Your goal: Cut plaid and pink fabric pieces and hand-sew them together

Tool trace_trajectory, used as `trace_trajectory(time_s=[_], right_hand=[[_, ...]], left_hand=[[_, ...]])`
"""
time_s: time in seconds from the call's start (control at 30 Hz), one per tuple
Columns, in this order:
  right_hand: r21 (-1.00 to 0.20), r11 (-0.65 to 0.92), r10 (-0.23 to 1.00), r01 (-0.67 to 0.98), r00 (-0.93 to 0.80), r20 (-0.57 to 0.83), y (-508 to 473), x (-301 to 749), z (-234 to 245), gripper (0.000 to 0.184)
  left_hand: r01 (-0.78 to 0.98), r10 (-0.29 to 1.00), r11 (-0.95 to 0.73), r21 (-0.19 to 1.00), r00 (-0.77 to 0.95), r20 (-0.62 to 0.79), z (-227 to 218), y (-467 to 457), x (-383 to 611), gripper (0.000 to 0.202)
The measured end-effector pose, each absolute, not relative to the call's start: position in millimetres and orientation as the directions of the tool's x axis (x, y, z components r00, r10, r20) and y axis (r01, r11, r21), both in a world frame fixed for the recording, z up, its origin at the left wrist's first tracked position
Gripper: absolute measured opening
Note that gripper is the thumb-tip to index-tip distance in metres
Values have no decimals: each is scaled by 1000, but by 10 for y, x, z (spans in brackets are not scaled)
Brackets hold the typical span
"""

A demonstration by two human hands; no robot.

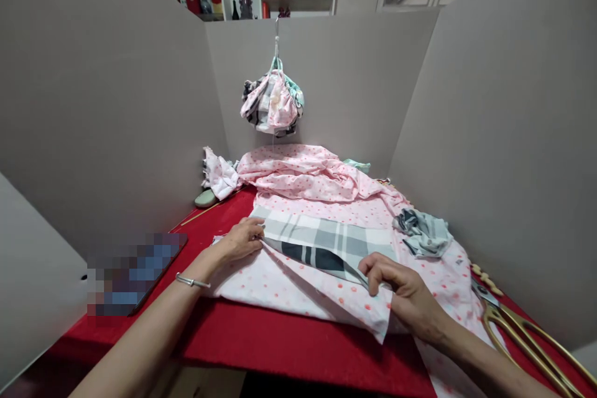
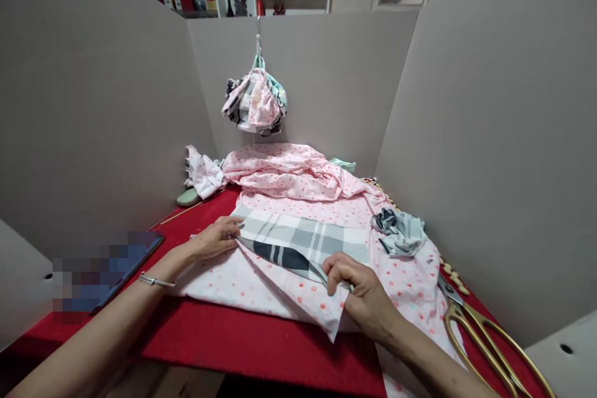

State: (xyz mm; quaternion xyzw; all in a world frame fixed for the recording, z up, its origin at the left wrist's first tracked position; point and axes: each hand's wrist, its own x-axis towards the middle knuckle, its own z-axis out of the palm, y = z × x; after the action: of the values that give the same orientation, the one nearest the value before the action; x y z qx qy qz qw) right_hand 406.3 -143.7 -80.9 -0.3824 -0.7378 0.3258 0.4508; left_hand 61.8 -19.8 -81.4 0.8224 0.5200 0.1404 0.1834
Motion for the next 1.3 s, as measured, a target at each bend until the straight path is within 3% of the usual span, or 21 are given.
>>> trace_trajectory(time_s=[0.13,0.23,0.37,0.47,0.57,0.63,0.73,0.8,0.87,0.93,1.03,1.17,1.3], right_hand=[[-985,166,979,46,-130,159,-1336,4068,-718,15],[-994,-42,999,-106,28,-45,-1190,4076,-705,32],[-984,-129,969,124,226,-98,-925,4140,-868,36],[-956,-159,960,247,264,-91,-787,4200,-1033,33],[-912,-149,961,382,275,-42,-816,4252,-1079,44],[-804,-57,965,591,240,109,-971,4279,-1044,47],[-451,325,881,832,-93,463,-1367,4287,-1001,49],[-164,520,765,838,-373,524,-1623,4257,-1040,60],[41,556,712,830,-500,493,-1761,4204,-1129,64],[161,489,712,857,-499,494,-1754,4136,-1222,57],[191,429,730,883,-464,501,-1604,4038,-1276,44],[131,461,782,877,-472,408,-1518,3984,-1212,36],[100,518,779,849,-517,354,-1577,4019,-1165,35]], left_hand=[[756,913,-343,557,408,8,-710,-189,537,22],[751,927,-309,584,376,7,-645,-85,587,33],[820,952,-270,504,304,15,-703,125,793,28],[881,968,-247,403,239,71,-740,144,957,26],[906,950,-303,295,262,173,-658,-112,1048,38],[876,894,-442,195,412,176,-601,-432,1032,43],[807,820,-568,164,571,34,-678,-954,858,49],[862,864,-493,121,501,-46,-843,-1180,675,57],[934,927,-349,73,356,-121,-1017,-1234,490,62],[962,958,-266,64,271,-90,-1119,-1128,336,60],[973,974,-227,42,226,11,-1106,-811,180,54],[965,969,-231,-123,240,67,-985,-484,35,43],[897,931,-349,-272,365,10,-937,-571,-65,34]])
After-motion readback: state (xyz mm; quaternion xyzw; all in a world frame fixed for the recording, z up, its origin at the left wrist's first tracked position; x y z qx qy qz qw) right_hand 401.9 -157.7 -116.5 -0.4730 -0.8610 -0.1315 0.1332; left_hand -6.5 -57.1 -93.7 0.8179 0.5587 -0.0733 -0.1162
